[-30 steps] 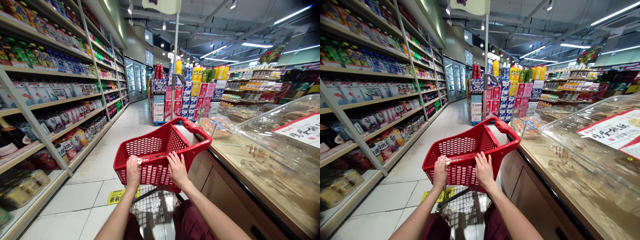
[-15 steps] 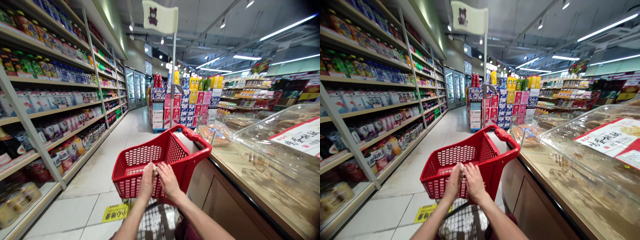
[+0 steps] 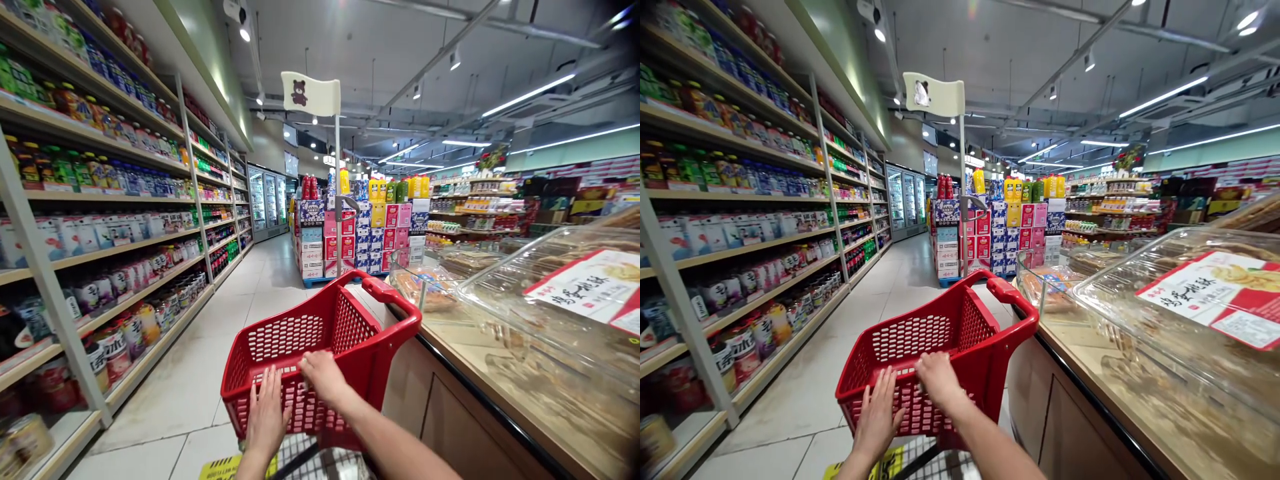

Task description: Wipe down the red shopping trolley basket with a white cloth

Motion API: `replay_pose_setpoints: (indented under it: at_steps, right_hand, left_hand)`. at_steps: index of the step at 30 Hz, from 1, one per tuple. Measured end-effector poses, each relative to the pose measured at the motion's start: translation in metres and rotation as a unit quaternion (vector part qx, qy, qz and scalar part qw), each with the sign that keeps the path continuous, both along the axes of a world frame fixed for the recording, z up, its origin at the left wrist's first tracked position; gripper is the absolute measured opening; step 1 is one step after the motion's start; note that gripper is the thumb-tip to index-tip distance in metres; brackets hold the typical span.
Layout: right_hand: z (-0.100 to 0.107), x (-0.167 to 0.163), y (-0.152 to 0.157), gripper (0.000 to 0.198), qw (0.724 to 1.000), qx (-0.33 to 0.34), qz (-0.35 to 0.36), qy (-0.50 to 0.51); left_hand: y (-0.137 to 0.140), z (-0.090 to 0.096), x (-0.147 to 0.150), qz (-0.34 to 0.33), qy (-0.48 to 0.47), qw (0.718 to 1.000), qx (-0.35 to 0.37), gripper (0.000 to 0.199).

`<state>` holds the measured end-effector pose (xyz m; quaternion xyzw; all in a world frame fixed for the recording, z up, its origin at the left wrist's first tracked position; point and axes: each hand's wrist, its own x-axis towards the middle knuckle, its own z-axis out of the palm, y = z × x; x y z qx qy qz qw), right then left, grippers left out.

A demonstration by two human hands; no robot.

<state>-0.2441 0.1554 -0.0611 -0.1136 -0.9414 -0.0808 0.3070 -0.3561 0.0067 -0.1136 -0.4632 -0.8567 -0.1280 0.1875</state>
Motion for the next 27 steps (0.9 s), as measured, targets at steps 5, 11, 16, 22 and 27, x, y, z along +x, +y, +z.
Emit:
replay_pose_setpoints:
  at_steps: [5,11,16,22,27]
  right_hand:
    - [0.019,0.083,0.068,0.030,0.995,0.012,-0.073,0.074]
    - [-0.003,0.048,0.034,0.028,0.996,0.031,-0.024,0.078]
    - [0.021,0.095,0.084,0.037,0.991,0.019,-0.046,0.125]
    - [0.035,0.109,0.096,0.032,0.973,0.002,-0.071,0.221]
    - [0.038,0.088,0.093,0.026,0.979,0.001,-0.022,0.202]
  left_hand:
    - [0.014,0.019,0.024,0.019,-0.045,0.999,-0.004,0.057]
    - [0.032,0.038,0.049,-0.005,-0.073,0.995,-0.061,0.060]
    - [0.028,0.037,0.046,-0.007,-0.038,0.996,-0.081,0.059]
    - [0.035,0.039,0.049,0.028,-0.041,0.996,-0.076,0.054]
    - [0.037,0.043,0.046,0.028,-0.034,0.994,-0.098,0.052]
